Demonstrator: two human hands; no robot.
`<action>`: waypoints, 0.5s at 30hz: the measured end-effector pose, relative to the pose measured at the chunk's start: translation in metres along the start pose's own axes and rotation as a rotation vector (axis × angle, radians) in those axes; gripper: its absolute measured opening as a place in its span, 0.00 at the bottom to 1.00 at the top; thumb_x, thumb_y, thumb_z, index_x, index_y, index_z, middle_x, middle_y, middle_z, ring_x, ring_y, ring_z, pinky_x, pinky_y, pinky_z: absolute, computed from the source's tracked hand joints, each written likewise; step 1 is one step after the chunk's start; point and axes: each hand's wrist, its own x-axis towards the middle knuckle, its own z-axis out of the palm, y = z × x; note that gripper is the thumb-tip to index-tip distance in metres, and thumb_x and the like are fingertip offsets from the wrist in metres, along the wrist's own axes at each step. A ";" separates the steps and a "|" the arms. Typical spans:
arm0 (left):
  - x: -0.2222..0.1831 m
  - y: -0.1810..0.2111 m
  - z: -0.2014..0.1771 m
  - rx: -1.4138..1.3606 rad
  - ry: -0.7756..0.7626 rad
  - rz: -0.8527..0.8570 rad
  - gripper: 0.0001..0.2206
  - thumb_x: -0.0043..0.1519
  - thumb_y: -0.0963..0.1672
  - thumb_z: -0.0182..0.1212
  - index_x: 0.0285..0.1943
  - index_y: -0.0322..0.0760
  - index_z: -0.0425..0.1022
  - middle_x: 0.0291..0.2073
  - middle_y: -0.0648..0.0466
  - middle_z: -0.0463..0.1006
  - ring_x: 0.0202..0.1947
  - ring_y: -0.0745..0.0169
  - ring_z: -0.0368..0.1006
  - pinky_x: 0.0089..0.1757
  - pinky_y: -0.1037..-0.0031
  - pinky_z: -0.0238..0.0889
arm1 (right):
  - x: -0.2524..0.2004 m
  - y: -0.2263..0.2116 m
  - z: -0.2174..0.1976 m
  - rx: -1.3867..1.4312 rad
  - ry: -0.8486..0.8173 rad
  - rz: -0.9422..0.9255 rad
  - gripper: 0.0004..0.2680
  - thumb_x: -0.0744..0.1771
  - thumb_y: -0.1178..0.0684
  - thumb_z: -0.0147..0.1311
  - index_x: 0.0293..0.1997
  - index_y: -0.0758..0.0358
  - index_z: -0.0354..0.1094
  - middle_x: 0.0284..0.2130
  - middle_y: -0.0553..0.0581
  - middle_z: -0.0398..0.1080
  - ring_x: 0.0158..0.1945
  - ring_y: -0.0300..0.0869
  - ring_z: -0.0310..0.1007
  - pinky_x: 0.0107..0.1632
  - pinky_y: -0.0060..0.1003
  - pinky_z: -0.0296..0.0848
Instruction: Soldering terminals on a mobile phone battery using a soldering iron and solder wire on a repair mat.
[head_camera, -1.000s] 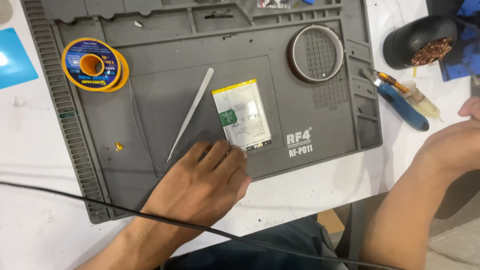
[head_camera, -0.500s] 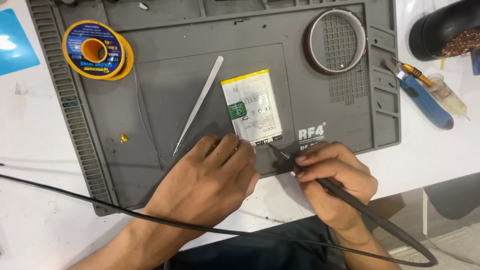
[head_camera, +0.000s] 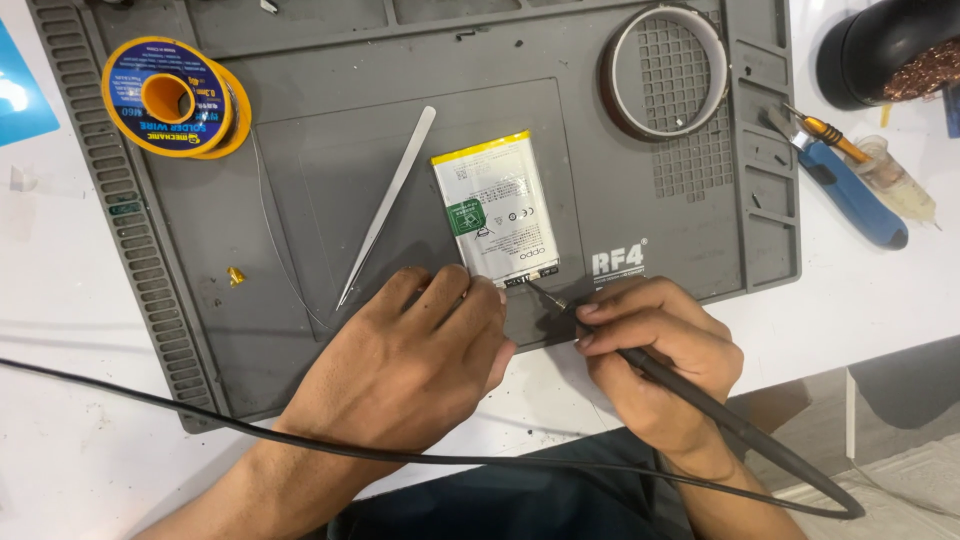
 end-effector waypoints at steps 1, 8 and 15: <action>0.000 0.000 0.000 -0.011 0.004 0.000 0.09 0.69 0.48 0.59 0.39 0.41 0.75 0.35 0.56 0.72 0.35 0.56 0.66 0.36 0.68 0.62 | 0.000 0.000 0.000 0.006 0.000 -0.003 0.08 0.58 0.72 0.55 0.25 0.64 0.74 0.31 0.61 0.75 0.37 0.47 0.79 0.46 0.34 0.80; 0.001 -0.001 -0.001 0.020 0.002 0.003 0.09 0.68 0.48 0.59 0.38 0.42 0.75 0.34 0.57 0.71 0.34 0.58 0.66 0.36 0.69 0.63 | 0.002 -0.001 0.000 0.016 -0.018 -0.006 0.07 0.59 0.71 0.56 0.26 0.64 0.74 0.31 0.61 0.75 0.37 0.46 0.80 0.46 0.34 0.81; 0.001 -0.001 0.000 0.005 0.022 -0.003 0.08 0.68 0.47 0.59 0.39 0.41 0.75 0.34 0.56 0.71 0.34 0.57 0.66 0.36 0.69 0.62 | -0.010 0.039 -0.022 0.089 0.121 -0.204 0.04 0.62 0.64 0.61 0.33 0.62 0.72 0.36 0.59 0.75 0.41 0.44 0.80 0.49 0.31 0.85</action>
